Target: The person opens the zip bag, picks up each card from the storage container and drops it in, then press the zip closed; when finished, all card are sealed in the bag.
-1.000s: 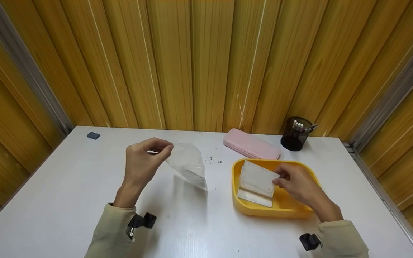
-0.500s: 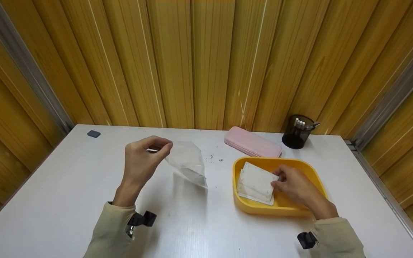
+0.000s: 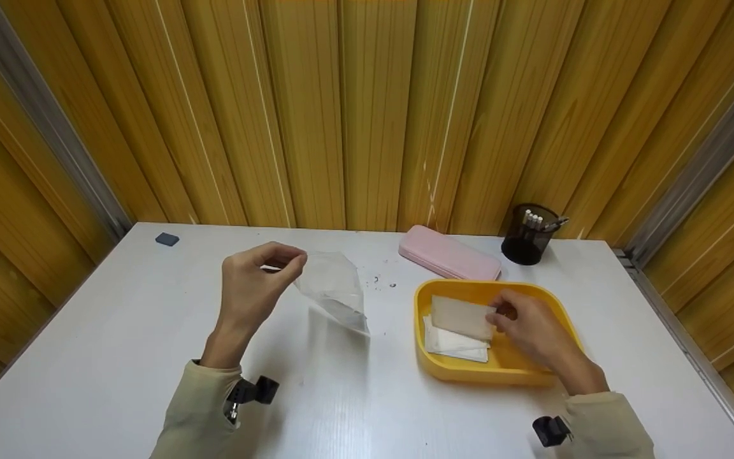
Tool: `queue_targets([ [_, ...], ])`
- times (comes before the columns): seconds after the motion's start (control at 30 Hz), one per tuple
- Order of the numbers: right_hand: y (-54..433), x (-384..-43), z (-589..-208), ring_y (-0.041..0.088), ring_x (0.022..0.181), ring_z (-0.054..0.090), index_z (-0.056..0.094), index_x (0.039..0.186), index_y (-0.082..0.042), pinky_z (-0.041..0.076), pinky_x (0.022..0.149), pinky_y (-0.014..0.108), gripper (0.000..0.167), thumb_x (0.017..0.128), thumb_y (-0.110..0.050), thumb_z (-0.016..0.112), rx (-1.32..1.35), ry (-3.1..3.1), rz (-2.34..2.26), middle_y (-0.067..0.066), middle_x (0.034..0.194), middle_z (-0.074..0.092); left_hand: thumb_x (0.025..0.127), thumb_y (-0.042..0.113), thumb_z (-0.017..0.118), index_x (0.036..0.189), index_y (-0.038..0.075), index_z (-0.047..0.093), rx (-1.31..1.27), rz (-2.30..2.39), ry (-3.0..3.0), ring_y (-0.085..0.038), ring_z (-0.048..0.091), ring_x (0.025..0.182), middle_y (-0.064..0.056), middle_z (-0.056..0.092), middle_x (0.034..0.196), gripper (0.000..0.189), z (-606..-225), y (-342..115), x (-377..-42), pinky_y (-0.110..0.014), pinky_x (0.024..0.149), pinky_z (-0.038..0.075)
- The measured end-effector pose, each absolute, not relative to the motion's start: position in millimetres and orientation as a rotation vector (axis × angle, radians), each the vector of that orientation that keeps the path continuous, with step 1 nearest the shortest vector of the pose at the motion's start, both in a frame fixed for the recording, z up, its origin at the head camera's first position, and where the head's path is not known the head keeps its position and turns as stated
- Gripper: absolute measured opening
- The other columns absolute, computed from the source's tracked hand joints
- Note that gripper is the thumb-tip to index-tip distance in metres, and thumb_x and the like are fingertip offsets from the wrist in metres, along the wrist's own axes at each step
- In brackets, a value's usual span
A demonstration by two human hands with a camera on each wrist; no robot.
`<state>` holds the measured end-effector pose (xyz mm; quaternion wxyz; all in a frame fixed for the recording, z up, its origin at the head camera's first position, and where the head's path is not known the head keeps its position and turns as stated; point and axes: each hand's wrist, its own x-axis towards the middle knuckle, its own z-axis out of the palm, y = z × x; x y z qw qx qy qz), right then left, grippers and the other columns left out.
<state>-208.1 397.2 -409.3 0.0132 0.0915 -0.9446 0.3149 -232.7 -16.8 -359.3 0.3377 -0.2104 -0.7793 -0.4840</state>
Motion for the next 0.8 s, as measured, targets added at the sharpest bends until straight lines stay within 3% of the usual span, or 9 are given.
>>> queue_targets([
  [0.13,391,-205,-400,0.025,0.083,0.067,0.068,0.112,0.001,0.058,0.069,0.02,0.012,0.1,-0.001,0.071,0.278,-2.862,0.938,0.007,0.095,0.069,0.088,-0.004,0.078,0.083,0.004,0.081,-0.555,-1.266,-2.025,-0.015,0.072,0.067,-0.003,0.076,0.076,0.01,-359,-17,-233,-0.025,0.065,0.061],
  [0.27,382,-200,-388,0.028,0.084,0.069,0.068,0.124,0.002,0.055,0.071,0.013,0.024,0.1,0.002,0.069,0.298,-2.749,0.899,0.009,0.097,0.07,0.088,-0.004,0.078,0.083,0.004,0.08,-0.559,-1.277,-2.016,-0.015,0.072,0.067,-0.003,0.076,0.076,0.009,-359,-18,-232,-0.026,0.064,0.061],
  [0.53,356,-194,-360,-0.005,0.083,0.06,0.068,0.125,0.003,0.046,0.077,0.002,0.032,0.094,0.007,0.075,0.413,-2.481,0.831,0.011,0.097,0.074,0.088,-0.004,0.077,0.083,0.004,0.08,-0.546,-1.291,-2.027,-0.015,0.072,0.067,-0.002,0.076,0.076,0.01,-359,-19,-232,-0.026,0.064,0.061],
  [0.8,324,-183,-328,-0.01,0.088,0.062,0.065,0.12,0.006,0.049,0.08,0.004,0.035,0.089,0.012,0.079,0.501,-2.29,0.868,0.011,0.1,0.075,0.088,-0.003,0.078,0.083,0.004,0.08,-0.54,-1.286,-2.036,-0.015,0.072,0.067,-0.003,0.076,0.076,0.009,-359,-20,-231,-0.025,0.065,0.061],
])
